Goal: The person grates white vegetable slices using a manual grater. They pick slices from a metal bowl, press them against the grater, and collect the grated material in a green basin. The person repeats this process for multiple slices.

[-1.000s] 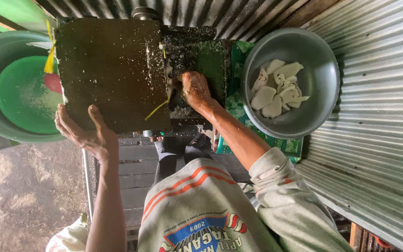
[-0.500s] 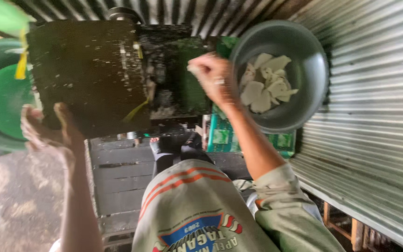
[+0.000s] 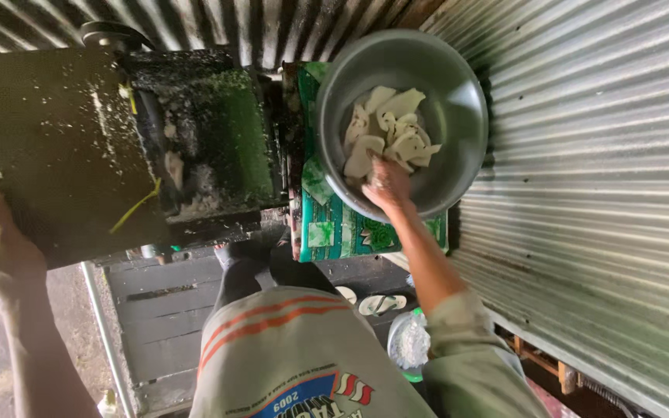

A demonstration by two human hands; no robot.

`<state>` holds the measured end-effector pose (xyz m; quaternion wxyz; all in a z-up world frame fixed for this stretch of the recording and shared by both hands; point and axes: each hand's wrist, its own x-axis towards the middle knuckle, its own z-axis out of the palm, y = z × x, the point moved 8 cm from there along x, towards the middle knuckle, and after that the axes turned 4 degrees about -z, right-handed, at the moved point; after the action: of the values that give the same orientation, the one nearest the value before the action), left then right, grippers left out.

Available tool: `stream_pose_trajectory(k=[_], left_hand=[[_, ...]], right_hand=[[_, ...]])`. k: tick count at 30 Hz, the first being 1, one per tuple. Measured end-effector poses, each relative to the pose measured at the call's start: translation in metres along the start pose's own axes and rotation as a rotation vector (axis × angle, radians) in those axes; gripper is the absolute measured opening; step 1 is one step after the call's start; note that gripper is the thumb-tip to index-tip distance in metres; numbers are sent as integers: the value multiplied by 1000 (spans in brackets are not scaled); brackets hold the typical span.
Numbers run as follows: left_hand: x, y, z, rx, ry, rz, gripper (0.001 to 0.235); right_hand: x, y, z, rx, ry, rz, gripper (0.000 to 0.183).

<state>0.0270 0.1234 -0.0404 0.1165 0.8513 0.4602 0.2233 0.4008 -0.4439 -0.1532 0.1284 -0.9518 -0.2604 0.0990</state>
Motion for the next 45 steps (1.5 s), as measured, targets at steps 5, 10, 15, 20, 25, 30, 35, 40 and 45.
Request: stream_pose_trajectory(k=[5,10,15,20,25,30,35,40,45], left_hand=[[-3,-1,7,-486,-58,-105,53],[1,16,-15,-192,92,-18,46],[1,29,-29,-37,165,29,43],[5,35,-32,-47,116,-71,46],[11,47,-44,-76,90,-85,62],[12,49,-46,-57,38,-139,70],[13,52,-51,-56,11,-136,71],[14,55,-55,-70,29,-128,72],[12,55,-54,-64,20,-136,73]], right_hand=[[6,11,46,-48,15,-13,44],[6,15,50,-59,-142,61,16],[4,1,-63,192,125,72,32],[5,-90,-146,1232,196,-2,33],[21,-214,-156,1201,40,-91,34],[56,-299,-109,1007,-87,-283,36],[69,-312,-70,525,-104,-223,42],[73,-343,-68,352,194,-498,42],[77,-346,-56,344,126,-430,38]])
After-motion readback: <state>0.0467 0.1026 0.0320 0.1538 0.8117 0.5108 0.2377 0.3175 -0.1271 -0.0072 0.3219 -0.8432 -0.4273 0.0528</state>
